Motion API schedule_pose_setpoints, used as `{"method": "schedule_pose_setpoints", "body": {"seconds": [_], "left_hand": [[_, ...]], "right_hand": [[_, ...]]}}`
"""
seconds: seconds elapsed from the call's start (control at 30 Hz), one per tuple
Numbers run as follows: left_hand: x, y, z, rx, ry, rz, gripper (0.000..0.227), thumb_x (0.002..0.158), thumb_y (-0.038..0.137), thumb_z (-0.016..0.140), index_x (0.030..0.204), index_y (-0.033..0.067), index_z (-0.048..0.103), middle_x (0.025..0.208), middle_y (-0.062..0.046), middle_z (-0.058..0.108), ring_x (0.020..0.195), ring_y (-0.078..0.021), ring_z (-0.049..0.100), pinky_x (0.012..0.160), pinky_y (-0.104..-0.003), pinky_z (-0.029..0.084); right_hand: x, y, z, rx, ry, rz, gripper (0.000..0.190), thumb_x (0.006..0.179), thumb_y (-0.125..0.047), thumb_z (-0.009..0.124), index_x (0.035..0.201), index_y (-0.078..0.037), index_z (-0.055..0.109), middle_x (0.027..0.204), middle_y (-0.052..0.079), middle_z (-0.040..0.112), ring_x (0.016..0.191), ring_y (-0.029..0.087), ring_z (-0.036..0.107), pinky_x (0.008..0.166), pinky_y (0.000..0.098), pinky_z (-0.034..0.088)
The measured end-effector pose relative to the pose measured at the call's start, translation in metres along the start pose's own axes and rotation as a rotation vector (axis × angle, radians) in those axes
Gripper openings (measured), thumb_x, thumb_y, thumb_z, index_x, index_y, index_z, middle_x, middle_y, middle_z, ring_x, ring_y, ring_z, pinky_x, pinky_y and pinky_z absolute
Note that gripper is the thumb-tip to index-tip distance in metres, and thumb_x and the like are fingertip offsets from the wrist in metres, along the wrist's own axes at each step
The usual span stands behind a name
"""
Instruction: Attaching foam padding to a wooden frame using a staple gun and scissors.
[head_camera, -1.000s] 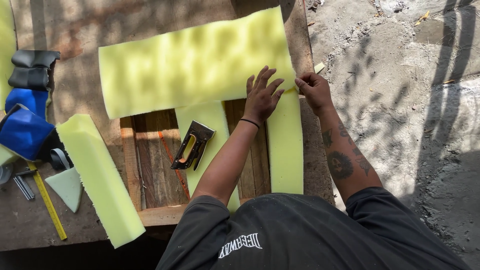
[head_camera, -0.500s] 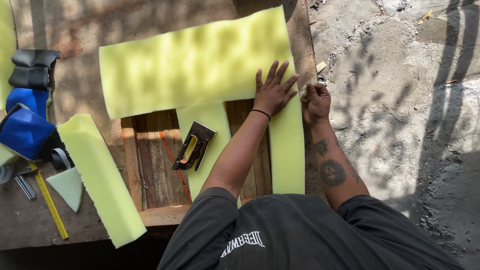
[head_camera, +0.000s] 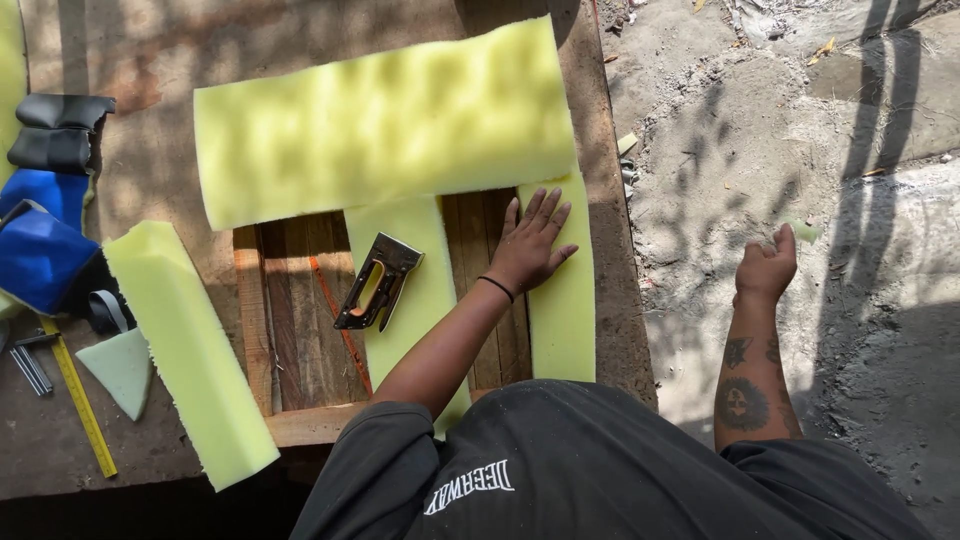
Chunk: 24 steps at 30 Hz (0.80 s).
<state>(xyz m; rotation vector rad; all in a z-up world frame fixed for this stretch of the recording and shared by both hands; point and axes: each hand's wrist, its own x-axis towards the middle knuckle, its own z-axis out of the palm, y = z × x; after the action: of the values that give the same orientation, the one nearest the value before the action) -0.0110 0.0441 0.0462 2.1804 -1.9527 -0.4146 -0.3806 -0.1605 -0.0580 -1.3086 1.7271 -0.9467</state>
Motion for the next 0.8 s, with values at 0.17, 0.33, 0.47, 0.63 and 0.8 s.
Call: {"method": "schedule_pose_setpoints", "body": {"seconds": [0.17,0.33,0.47,0.63,0.8], "left_hand": [[-0.116,0.041,-0.004,-0.335,0.072,-0.103,0.055,0.104,0.054,0.05,0.15,0.0239,0.049,0.163,-0.004,0.038,0.154,-0.0268,0.028,0.124,-0.059,0.015],[-0.229,0.044,-0.02,-0.479,0.226,-0.175,0.039,0.102,0.045,0.06,0.137,0.0264,0.064,0.139,-0.001,0.062,0.136,-0.0256,0.055,0.109,-0.046,0.042],[-0.318,0.046,-0.032,-0.614,0.443,-0.485,0.03,0.098,0.029,0.068,0.128,0.0246,0.07,0.123,0.0,0.071,0.117,-0.0223,0.069,0.1,-0.04,0.053],[-0.411,0.077,-0.01,-0.584,0.802,-0.868,0.02,0.101,0.014,0.063,0.117,0.0109,0.074,0.104,-0.009,0.074,0.101,-0.0275,0.074,0.09,-0.041,0.058],[-0.464,0.125,0.027,-0.573,0.909,-1.072,0.017,0.1,0.015,0.064,0.113,0.0129,0.076,0.099,-0.006,0.076,0.093,-0.0221,0.075,0.083,-0.035,0.061]], "right_hand": [[-0.127,-0.135,0.065,0.069,-0.54,-0.19,0.047,0.108,-0.019,0.059,0.152,-0.006,0.048,0.143,0.022,0.056,0.136,0.035,0.049,0.114,0.0494,0.04],[-0.168,-0.2,0.129,-0.173,-0.936,-0.342,0.072,0.105,-0.054,0.052,0.164,-0.023,0.026,0.167,0.019,0.028,0.145,0.051,0.034,0.124,0.0613,0.027],[-0.186,-0.226,0.117,-0.154,-0.917,-0.424,0.091,0.094,-0.036,0.077,0.164,-0.02,0.022,0.153,0.026,0.04,0.137,0.052,0.044,0.118,0.0606,0.035],[-0.149,-0.154,0.154,0.368,-1.042,-0.264,0.095,0.101,-0.008,0.08,0.165,-0.027,0.012,0.16,0.023,0.044,0.136,0.042,0.055,0.105,0.0574,0.052],[-0.129,-0.102,0.173,0.539,-1.061,-0.361,0.075,0.115,-0.004,0.069,0.166,-0.023,0.018,0.16,0.022,0.043,0.134,0.036,0.054,0.105,0.0564,0.053]]}}
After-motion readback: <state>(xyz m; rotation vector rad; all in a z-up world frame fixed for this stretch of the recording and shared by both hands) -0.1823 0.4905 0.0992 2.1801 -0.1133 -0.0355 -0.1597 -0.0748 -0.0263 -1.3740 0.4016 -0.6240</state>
